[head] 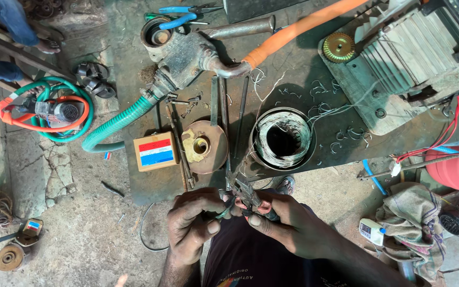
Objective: The person uses pliers to cut and strip wires from a cylindrical coil on a workbench. They repeatedly pull, cut, and strip wire segments, handling the coil and pliers throughout the process.
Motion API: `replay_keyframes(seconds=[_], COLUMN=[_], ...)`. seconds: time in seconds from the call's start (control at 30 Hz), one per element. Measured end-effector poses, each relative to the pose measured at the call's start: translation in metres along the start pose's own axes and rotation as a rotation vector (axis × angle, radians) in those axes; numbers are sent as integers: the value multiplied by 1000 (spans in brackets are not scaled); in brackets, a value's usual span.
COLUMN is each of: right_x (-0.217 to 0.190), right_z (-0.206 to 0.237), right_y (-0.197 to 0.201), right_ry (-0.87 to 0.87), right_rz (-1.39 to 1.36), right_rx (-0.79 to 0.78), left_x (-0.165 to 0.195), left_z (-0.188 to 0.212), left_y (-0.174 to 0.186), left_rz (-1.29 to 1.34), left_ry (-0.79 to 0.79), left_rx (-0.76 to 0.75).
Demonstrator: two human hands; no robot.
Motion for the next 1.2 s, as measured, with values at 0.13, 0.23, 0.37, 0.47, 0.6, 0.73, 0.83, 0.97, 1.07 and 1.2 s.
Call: replay_keyframes(seconds=[0.13, 0.23, 0.37, 0.47, 0.6, 0.73, 0.83, 0.97, 1.07, 1.2], right_x=[2, 7, 1, 3, 13, 87, 117, 129, 128, 138], right_z=[-1, 0, 7, 18, 54, 92, 127, 166, 185, 189], right_y=[-10, -15, 4, 2, 32, 90, 123, 152, 164, 173], right_ry=[-1, -67, -11, 59, 271, 33, 22, 130, 179, 162], right_rz=[-174, -284, 37, 132, -20, -228, -301, -464, -417, -454], right_rx=[-69, -56, 113, -7, 111, 460, 626, 757, 793, 786], left_x=[-4, -11, -8, 6, -8, -47, -77, -135, -78, 0], left_z=[4, 10, 11, 4, 5, 13, 5, -9, -49, -64], left_y=[4, 4, 10, 11, -24, -87, -143, -217, -230, -230], left_rz=[-41, -7, 184, 118, -157, -469, -643, -573, -678, -690], left_ry=[2, 4, -51, -82, 192, 219, 22, 249, -158, -380], left_rx=[15, -7, 41, -1, -281, -659, -740, -846, -497, -310])
Point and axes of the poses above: each hand's wrist, its own z-axis away from the middle knuckle, its own y-axis out of the back of the hand, x = y × z, the point moved 10 cm from there along -z, towards the middle knuckle
